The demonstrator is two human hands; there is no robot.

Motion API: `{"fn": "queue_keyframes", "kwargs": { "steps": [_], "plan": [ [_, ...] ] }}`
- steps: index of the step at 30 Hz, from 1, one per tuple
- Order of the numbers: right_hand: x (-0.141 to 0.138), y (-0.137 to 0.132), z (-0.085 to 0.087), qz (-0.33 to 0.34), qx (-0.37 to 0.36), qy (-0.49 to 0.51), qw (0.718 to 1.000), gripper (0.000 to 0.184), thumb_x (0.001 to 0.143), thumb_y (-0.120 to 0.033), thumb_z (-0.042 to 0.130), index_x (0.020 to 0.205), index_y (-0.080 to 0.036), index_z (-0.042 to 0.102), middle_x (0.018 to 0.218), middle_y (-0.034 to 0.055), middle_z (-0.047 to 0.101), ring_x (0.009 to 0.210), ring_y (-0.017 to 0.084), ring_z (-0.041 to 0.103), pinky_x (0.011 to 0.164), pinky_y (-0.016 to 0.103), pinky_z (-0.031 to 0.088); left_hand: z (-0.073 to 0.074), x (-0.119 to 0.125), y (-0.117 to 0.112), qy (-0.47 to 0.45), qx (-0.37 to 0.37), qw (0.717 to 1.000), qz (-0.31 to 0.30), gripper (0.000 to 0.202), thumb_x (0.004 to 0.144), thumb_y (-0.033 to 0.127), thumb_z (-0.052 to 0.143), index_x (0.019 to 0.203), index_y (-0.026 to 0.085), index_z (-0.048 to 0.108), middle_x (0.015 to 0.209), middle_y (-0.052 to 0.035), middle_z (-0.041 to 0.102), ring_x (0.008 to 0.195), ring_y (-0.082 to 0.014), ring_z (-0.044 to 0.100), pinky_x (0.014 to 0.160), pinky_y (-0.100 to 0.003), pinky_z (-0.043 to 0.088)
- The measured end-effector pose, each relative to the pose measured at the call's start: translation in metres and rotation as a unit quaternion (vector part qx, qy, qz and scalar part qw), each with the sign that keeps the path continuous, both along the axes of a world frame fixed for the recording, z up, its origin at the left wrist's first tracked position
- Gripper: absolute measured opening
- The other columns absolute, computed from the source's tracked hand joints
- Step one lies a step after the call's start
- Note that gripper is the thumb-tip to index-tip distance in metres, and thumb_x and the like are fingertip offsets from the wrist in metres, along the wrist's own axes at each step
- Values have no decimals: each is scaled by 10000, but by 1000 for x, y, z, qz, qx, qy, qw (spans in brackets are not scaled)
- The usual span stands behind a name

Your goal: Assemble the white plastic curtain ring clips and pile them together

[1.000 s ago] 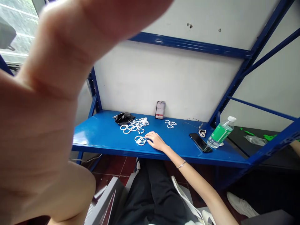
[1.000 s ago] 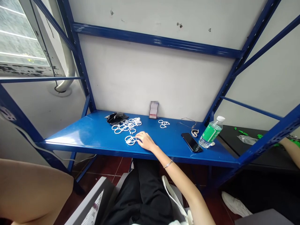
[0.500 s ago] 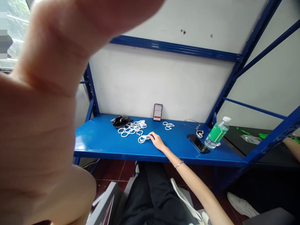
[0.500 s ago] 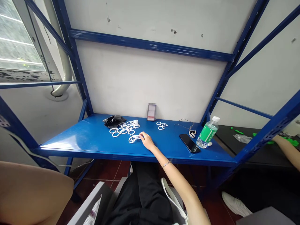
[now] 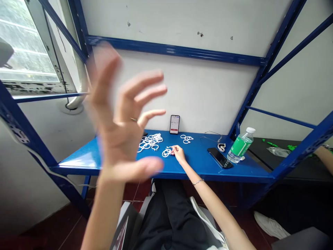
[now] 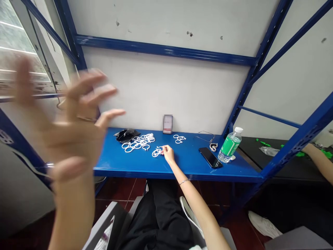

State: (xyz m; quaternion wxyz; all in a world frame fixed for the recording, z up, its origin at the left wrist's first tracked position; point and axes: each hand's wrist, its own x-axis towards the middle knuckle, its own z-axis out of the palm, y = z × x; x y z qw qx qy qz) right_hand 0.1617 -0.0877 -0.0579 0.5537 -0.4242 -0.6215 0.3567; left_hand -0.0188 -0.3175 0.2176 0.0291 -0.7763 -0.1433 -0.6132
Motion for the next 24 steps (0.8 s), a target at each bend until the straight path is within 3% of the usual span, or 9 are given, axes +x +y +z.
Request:
{"fn": "queue_keyframes", "kwargs": {
  "steps": [1,3,7,9,11,14,21,24],
  "plan": [
    [0,-1,1,1,0,1,1000,365,796,-531,538,821,-176,616,616,21,622,568,176,603,544,272,473,-13,7,12,-10,-32,999,7,688,861,606,471,1422,423,117,1408,7,364,1304,-239,395,961,-409,473],
    [0,-2,2,3,-1,3,1000,365,803,-527,531,835,-175,619,631,23,624,585,181,610,553,275,474,-56,22,54,-10,-127,991,52,637,883,510,496,1420,350,194,1384,-43,407,1291,-255,418,980,-414,467],
    [2,-1,2,5,3,6,1000,355,788,-522,544,802,-175,617,612,14,610,576,176,590,567,280,465,-175,47,151,85,-302,937,154,595,829,327,596,1360,195,364,1363,-168,439,1302,-318,398,1048,-478,383],
    [4,0,2,-1,7,9,1000,350,785,-518,541,794,-176,619,614,10,601,581,170,576,570,274,455,-223,52,180,113,-358,912,163,618,797,293,623,1349,156,380,1354,-205,450,1308,-336,391,1040,-499,373],
    [4,1,3,-6,9,12,1000,350,786,-514,527,796,-177,620,641,12,602,581,162,561,553,262,439,-253,51,194,114,-391,901,151,563,830,281,577,1343,153,382,1347,-202,475,1284,-310,434,1030,-481,385],
    [4,0,4,-4,11,11,1000,344,776,-504,526,797,-176,628,682,17,610,576,151,542,527,247,417,-269,43,199,116,-390,906,116,525,847,226,535,1346,180,379,1281,-157,557,1201,-263,526,1007,-439,412],
    [4,-6,9,-22,2,19,1000,300,763,-452,514,757,-179,637,658,9,602,552,151,525,513,249,412,-266,33,203,59,-409,906,88,453,797,267,614,1225,170,503,1070,-102,642,1012,-230,616,899,-363,481],
    [8,-9,11,-52,-4,28,998,275,766,-432,506,728,-189,629,660,12,608,606,173,557,532,257,427,-267,32,203,33,-410,905,108,353,781,288,633,1109,173,579,1039,-89,643,999,-231,611,901,-363,476]
  ]
}}
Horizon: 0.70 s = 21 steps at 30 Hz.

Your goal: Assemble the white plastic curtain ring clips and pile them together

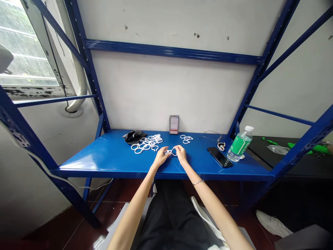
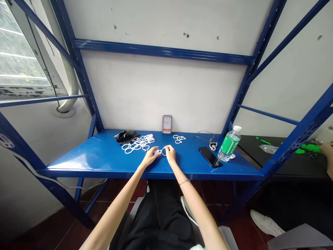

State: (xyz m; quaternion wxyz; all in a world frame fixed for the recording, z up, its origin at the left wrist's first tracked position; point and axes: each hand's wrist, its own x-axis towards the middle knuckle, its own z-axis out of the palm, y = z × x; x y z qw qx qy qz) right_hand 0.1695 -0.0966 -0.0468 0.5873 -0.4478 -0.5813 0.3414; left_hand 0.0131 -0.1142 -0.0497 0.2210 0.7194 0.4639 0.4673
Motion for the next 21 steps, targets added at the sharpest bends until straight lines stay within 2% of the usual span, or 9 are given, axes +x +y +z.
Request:
{"fn": "queue_keyframes", "kwargs": {
  "steps": [4,10,13,17,21],
  "plan": [
    [3,-2,1,-25,-8,23,999,266,771,-416,499,710,-193,630,638,9,594,615,177,561,537,260,432,-1,-3,-1,11,18,999,51,224,813,293,584,999,174,623,1035,-91,638,1013,-237,594,912,-375,464],
    [2,0,0,-25,-18,73,997,272,766,-434,523,760,-184,629,571,-11,535,545,153,528,530,260,431,-3,-3,-2,59,31,996,57,302,737,166,595,1037,185,617,1120,-94,584,1090,-248,551,975,-391,431],
    [3,1,2,-10,-14,103,995,275,754,-457,536,769,-187,587,634,4,575,631,171,587,631,295,481,-4,-1,-4,82,45,994,63,323,732,178,607,1054,190,612,1162,-95,554,1138,-255,521,998,-395,418],
    [3,0,6,33,-21,167,985,301,706,-432,607,883,-192,570,734,23,623,766,202,635,755,344,496,1,4,-8,117,94,985,91,257,816,261,578,1062,191,604,1212,-115,541,1177,-282,495,997,-438,412],
    [3,-5,11,103,-37,231,967,403,671,-376,676,1017,-192,579,816,43,649,854,226,640,766,358,503,8,23,-11,126,126,981,81,286,858,252,538,1130,172,573,1211,-134,556,1179,-278,500,999,-418,416]
  ]
}}
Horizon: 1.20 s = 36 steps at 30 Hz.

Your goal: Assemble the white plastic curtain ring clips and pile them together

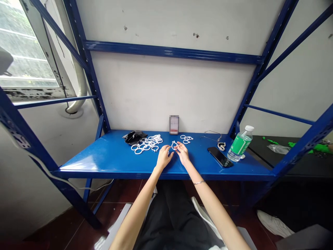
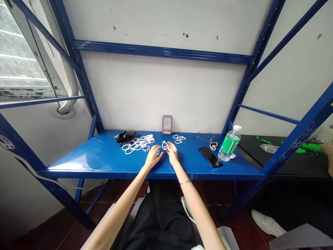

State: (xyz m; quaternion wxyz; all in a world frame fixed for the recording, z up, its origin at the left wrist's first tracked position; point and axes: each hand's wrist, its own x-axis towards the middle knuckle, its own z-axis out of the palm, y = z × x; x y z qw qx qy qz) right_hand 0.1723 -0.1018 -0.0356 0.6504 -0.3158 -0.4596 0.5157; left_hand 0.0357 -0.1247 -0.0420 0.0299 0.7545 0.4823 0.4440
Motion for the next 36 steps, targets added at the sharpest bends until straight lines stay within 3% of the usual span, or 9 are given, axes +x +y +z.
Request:
{"fn": "queue_keyframes", "kwargs": {
  "steps": [3,6,10,14,20,26,29,36],
  "plan": [
    [1,-3,3,19,-16,19,1000,445,658,-339,694,1065,-188,592,824,44,661,814,222,642,721,341,512,2,17,1,-29,-10,999,-18,322,849,227,550,1165,165,548,1189,-132,571,1152,-270,519,975,-409,437],
    [2,-5,3,27,-27,21,999,473,649,-298,672,1103,-186,600,797,29,663,768,210,641,696,326,514,3,25,3,-64,-10,997,-39,235,861,243,537,1081,172,581,1096,-112,615,1086,-259,554,941,-406,454],
    [2,-7,4,67,-29,16,997,536,637,-266,665,1161,-174,598,741,11,659,765,209,646,718,326,516,5,20,1,-160,-57,982,-83,182,860,298,540,960,171,623,963,-90,663,913,-224,628,824,-356,510],
    [1,-8,6,99,-22,-4,995,535,658,-280,666,1177,-160,611,745,20,667,777,204,648,746,318,510,9,13,-5,-268,-122,949,-113,298,792,415,627,943,158,643,916,-84,693,809,-204,663,757,-321,535],
    [1,-7,5,35,-41,-33,998,367,693,-385,650,996,-183,692,813,28,670,744,169,617,647,260,477,12,11,-8,-356,-175,910,-122,456,724,526,677,972,144,654,908,-98,703,779,-191,671,715,-290,538],
    [0,-4,0,-8,4,-66,998,323,676,-434,703,889,-191,690,830,21,656,711,150,596,598,239,456,11,8,-8,-315,-184,912,-186,470,779,579,587,896,134,679,744,-62,689,709,-184,653,644,-258,504],
    [0,-2,-2,-3,-1,-52,999,309,639,-416,739,829,-179,685,800,28,663,719,159,603,616,246,463,9,7,-6,-328,-179,904,-209,479,818,584,524,860,130,671,782,-75,694,678,-167,646,658,-261,499],
    [-2,-3,-3,40,12,-70,997,317,658,-402,738,880,-177,720,882,64,707,851,215,645,759,316,506,1,6,2,-400,-146,897,-122,457,831,581,484,809,144,618,658,-46,640,538,-148,610,565,-257,494]
  ]
}}
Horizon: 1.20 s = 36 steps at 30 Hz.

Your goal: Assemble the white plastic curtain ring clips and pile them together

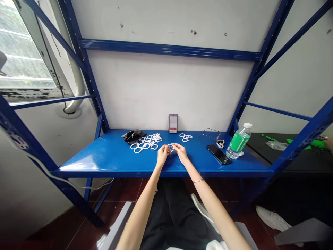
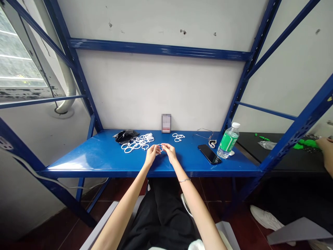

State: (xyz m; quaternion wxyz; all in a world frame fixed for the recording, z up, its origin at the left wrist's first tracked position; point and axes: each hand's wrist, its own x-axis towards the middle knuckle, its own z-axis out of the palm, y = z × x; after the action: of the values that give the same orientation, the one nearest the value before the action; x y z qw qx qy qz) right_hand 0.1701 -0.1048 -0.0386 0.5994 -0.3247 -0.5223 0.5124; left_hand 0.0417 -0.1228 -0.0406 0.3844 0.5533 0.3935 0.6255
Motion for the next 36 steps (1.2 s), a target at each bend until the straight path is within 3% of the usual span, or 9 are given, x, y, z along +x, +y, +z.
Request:
{"fn": "queue_keyframes", "kwargs": {
  "steps": [11,16,22,27,30,36],
  "plan": [
    [-1,-9,4,18,53,-51,997,380,642,-398,782,945,-180,705,965,94,724,965,278,669,921,430,511,1,-5,1,-7,-12,997,80,437,839,526,493,902,125,653,595,-29,617,471,-129,573,501,-232,467],
    [0,-2,-2,-30,48,-46,997,407,656,-459,751,934,-165,717,940,109,727,889,280,686,850,425,544,2,-3,0,10,-4,999,43,476,776,512,622,1063,133,630,696,-35,648,549,-124,588,551,-227,481],
    [2,-2,-1,-61,63,-84,993,368,702,-487,692,880,-166,719,843,96,724,808,255,681,707,355,553,2,0,-2,22,-21,999,18,585,665,454,757,1125,123,613,830,-67,678,713,-154,640,646,-232,511],
    [0,-9,2,-45,70,-78,993,322,717,-473,678,854,-182,694,719,48,678,629,183,624,604,297,505,7,0,-6,30,-34,999,27,452,699,494,707,953,122,662,717,-56,670,615,-143,620,592,-226,487],
    [0,-11,3,-15,37,-46,998,296,698,-457,690,816,-186,679,611,3,611,561,151,563,553,268,453,9,0,-10,44,-19,998,34,404,733,537,655,792,138,654,613,-24,625,523,-119,565,536,-212,440],
    [3,-13,4,-2,-29,21,999,271,667,-419,715,770,-177,648,555,-35,547,502,103,475,483,224,344,10,1,-11,51,-23,998,9,495,772,625,557,613,157,576,463,7,542,395,-92,458,456,-201,375]
  ]
}}
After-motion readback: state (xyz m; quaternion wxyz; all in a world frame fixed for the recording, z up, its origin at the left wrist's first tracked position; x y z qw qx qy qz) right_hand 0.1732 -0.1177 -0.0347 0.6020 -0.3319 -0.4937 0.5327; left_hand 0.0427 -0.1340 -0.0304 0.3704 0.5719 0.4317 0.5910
